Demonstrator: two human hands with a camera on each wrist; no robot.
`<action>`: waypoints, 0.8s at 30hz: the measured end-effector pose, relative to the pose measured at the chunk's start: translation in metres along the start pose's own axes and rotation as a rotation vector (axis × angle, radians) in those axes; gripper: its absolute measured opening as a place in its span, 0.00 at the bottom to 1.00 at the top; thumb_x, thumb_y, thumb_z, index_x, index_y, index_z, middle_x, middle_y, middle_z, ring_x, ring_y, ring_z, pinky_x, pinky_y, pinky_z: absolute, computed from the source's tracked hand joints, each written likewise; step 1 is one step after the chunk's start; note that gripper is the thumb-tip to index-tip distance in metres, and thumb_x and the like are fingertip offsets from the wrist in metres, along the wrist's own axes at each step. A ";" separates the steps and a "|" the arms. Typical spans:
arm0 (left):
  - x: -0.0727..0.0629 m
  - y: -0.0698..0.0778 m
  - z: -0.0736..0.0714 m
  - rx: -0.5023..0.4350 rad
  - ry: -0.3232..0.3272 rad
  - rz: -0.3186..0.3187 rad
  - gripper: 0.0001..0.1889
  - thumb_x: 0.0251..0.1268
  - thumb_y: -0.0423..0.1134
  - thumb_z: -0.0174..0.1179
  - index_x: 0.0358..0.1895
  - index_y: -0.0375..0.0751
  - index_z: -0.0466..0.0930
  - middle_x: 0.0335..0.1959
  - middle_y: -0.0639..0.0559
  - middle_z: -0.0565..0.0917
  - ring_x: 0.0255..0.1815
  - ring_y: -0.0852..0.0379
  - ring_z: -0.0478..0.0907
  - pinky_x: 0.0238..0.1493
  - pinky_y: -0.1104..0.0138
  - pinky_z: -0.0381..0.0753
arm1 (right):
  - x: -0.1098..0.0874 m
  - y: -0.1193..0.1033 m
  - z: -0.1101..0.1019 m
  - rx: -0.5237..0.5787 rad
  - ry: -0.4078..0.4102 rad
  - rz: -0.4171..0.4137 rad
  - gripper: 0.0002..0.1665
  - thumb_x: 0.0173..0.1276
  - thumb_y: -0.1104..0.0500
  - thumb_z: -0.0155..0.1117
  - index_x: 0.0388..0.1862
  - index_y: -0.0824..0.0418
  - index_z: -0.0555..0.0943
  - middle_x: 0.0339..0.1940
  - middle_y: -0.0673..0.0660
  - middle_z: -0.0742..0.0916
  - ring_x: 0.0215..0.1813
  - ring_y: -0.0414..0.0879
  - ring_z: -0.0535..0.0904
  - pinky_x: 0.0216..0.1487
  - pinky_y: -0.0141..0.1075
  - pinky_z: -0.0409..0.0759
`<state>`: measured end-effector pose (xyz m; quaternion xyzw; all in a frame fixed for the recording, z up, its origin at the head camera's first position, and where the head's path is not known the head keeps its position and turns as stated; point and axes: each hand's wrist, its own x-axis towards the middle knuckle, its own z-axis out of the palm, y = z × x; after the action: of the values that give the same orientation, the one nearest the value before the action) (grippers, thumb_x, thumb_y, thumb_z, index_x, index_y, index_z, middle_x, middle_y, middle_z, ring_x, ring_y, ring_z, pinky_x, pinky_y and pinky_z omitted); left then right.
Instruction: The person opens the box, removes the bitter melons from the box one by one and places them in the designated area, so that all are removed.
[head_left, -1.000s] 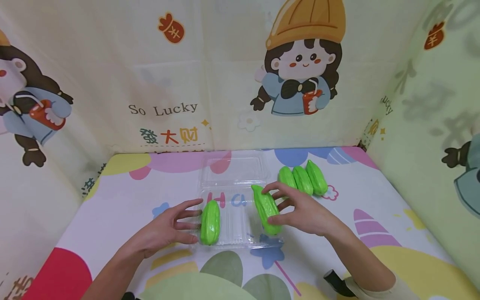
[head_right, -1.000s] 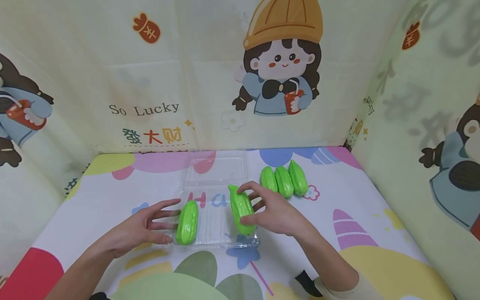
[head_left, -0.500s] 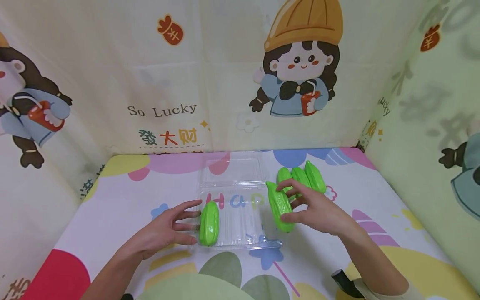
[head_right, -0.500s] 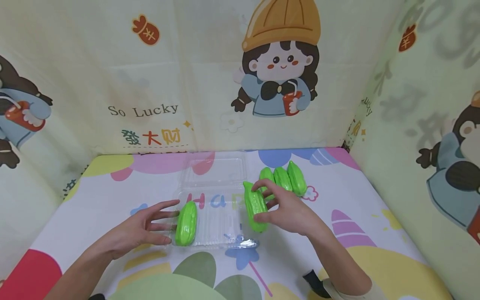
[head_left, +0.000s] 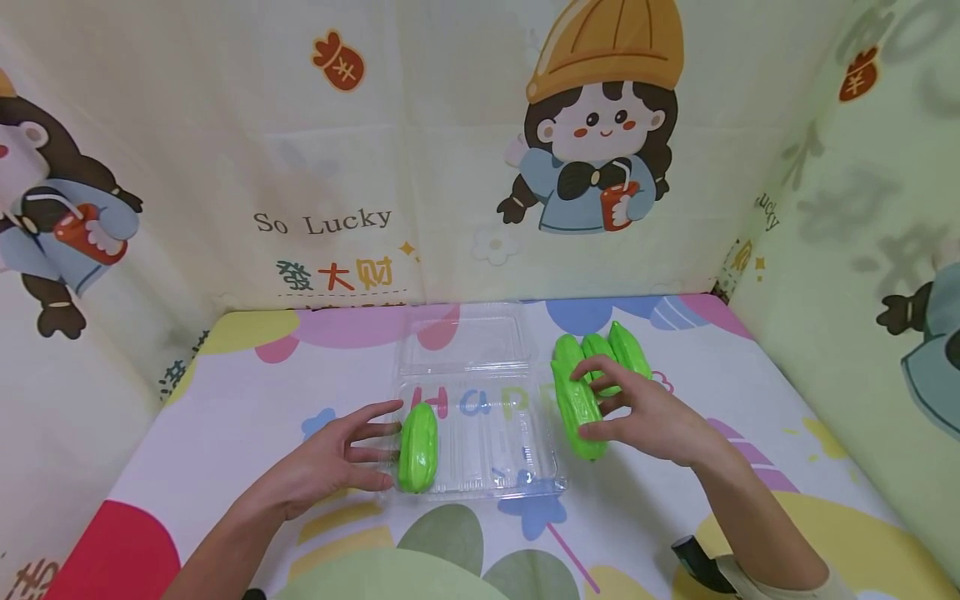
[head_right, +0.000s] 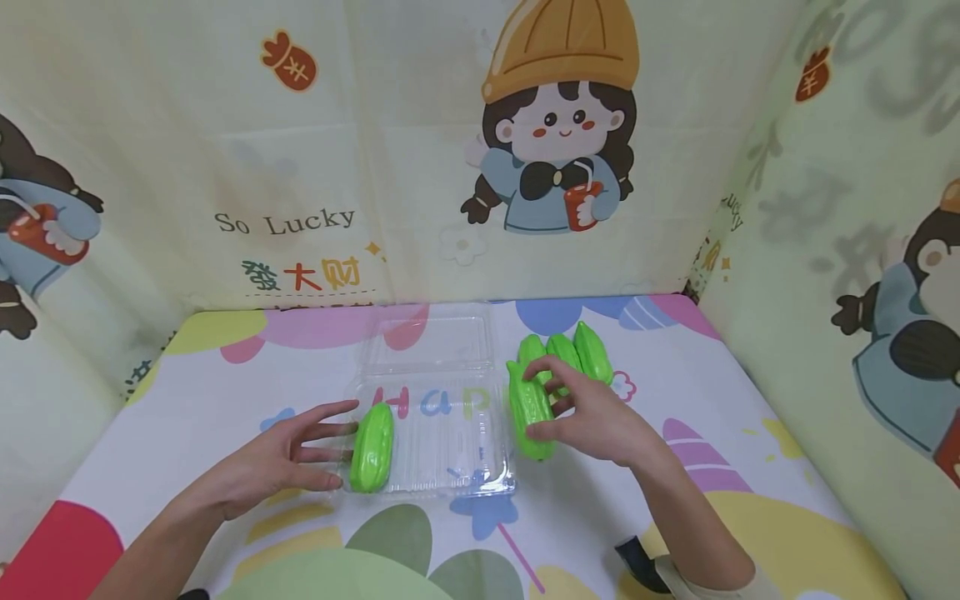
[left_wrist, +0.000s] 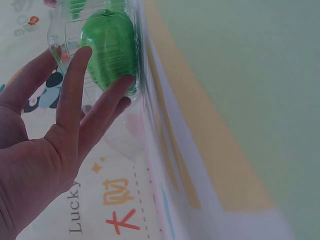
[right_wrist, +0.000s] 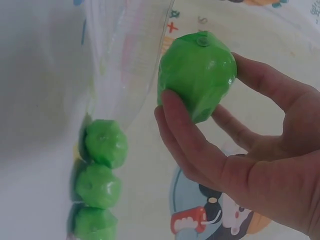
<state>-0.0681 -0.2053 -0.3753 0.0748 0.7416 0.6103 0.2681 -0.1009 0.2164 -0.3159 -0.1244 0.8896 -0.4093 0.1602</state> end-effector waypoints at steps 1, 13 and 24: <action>0.000 0.000 0.000 0.001 -0.001 0.002 0.52 0.58 0.31 0.75 0.84 0.49 0.55 0.80 0.30 0.62 0.71 0.33 0.74 0.53 0.54 0.88 | 0.000 0.001 -0.001 -0.007 0.000 0.004 0.36 0.60 0.52 0.81 0.64 0.44 0.73 0.62 0.63 0.81 0.55 0.54 0.83 0.46 0.44 0.83; 0.000 0.000 0.000 0.002 -0.001 0.005 0.51 0.58 0.31 0.75 0.84 0.49 0.55 0.80 0.30 0.62 0.70 0.35 0.75 0.53 0.54 0.88 | 0.001 0.008 -0.006 -0.058 -0.024 0.055 0.36 0.60 0.53 0.80 0.63 0.45 0.72 0.62 0.63 0.81 0.53 0.52 0.83 0.43 0.42 0.81; 0.000 -0.001 0.000 0.001 -0.004 0.006 0.52 0.58 0.31 0.75 0.84 0.49 0.55 0.80 0.30 0.62 0.71 0.35 0.75 0.53 0.54 0.88 | 0.003 0.013 -0.004 -0.037 -0.063 0.095 0.37 0.58 0.57 0.81 0.63 0.50 0.71 0.60 0.65 0.81 0.51 0.52 0.85 0.43 0.44 0.83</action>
<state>-0.0678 -0.2057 -0.3760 0.0782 0.7412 0.6106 0.2677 -0.1058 0.2263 -0.3238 -0.0979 0.8965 -0.3805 0.2050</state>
